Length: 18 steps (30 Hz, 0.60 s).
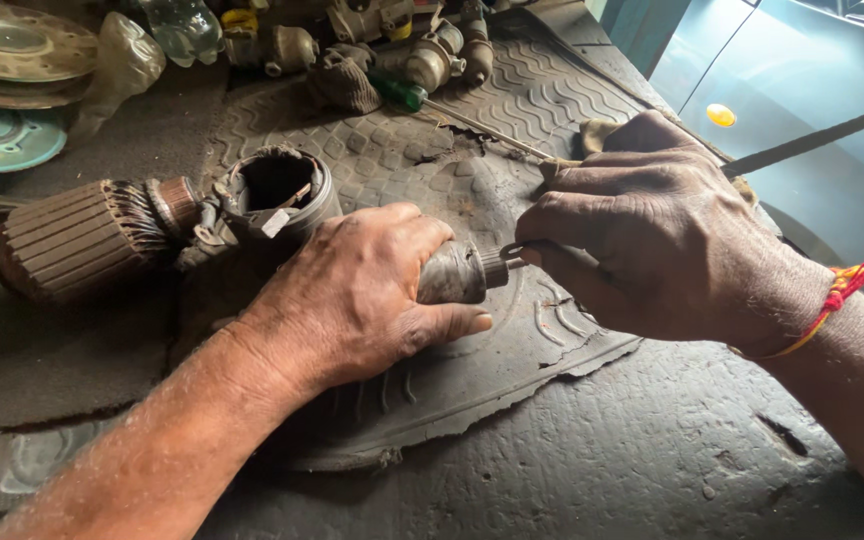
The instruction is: The person holds a cylindrical motor component on a workbench and uses a small metal tool to scrape and clean the shaft area. They then use a flat metal file to smooth the shaft surface. The person continues to clean and file the component throughout the clip.
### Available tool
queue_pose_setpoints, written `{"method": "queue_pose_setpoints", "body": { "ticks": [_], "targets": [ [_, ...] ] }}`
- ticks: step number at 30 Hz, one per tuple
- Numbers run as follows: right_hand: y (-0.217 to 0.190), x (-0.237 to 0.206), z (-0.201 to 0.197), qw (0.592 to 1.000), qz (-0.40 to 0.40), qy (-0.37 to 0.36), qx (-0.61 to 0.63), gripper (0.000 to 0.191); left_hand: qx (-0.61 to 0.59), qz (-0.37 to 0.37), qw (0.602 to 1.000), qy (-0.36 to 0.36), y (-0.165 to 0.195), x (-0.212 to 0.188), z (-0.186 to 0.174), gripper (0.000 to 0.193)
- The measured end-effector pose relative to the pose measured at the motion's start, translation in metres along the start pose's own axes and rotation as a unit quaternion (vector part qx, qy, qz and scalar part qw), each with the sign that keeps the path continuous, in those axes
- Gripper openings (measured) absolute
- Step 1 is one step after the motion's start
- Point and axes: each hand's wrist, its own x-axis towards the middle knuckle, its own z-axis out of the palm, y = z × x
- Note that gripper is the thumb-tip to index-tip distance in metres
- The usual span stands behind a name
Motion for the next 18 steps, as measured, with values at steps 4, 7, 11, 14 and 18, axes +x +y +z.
{"method": "queue_pose_setpoints", "body": {
  "ticks": [4,7,11,14,18],
  "targets": [
    [0.0018,-0.0016,0.0021,1.000,-0.004,-0.002,0.007,0.008,-0.027,0.025,0.999,0.027,-0.0026,0.0002,-0.0009,0.074],
    [0.0032,-0.0045,0.0035,1.000,-0.006,0.003,0.018,0.008,-0.027,0.021,0.999,0.019,-0.0029,-0.0006,-0.0010,0.076],
    [0.0047,-0.0048,0.0045,1.000,-0.008,0.004,0.023,0.008,-0.034,0.028,0.999,0.032,-0.0020,-0.0014,-0.0012,0.074],
    [0.0030,-0.0025,0.0041,1.000,-0.008,0.001,0.018,0.009,-0.033,0.018,0.999,0.024,-0.0021,-0.0019,-0.0016,0.074],
    [-0.0004,0.0006,0.0050,1.000,0.000,-0.004,0.013,0.007,-0.039,-0.001,0.999,0.014,-0.0034,-0.0016,-0.0004,0.074]
  ]
}}
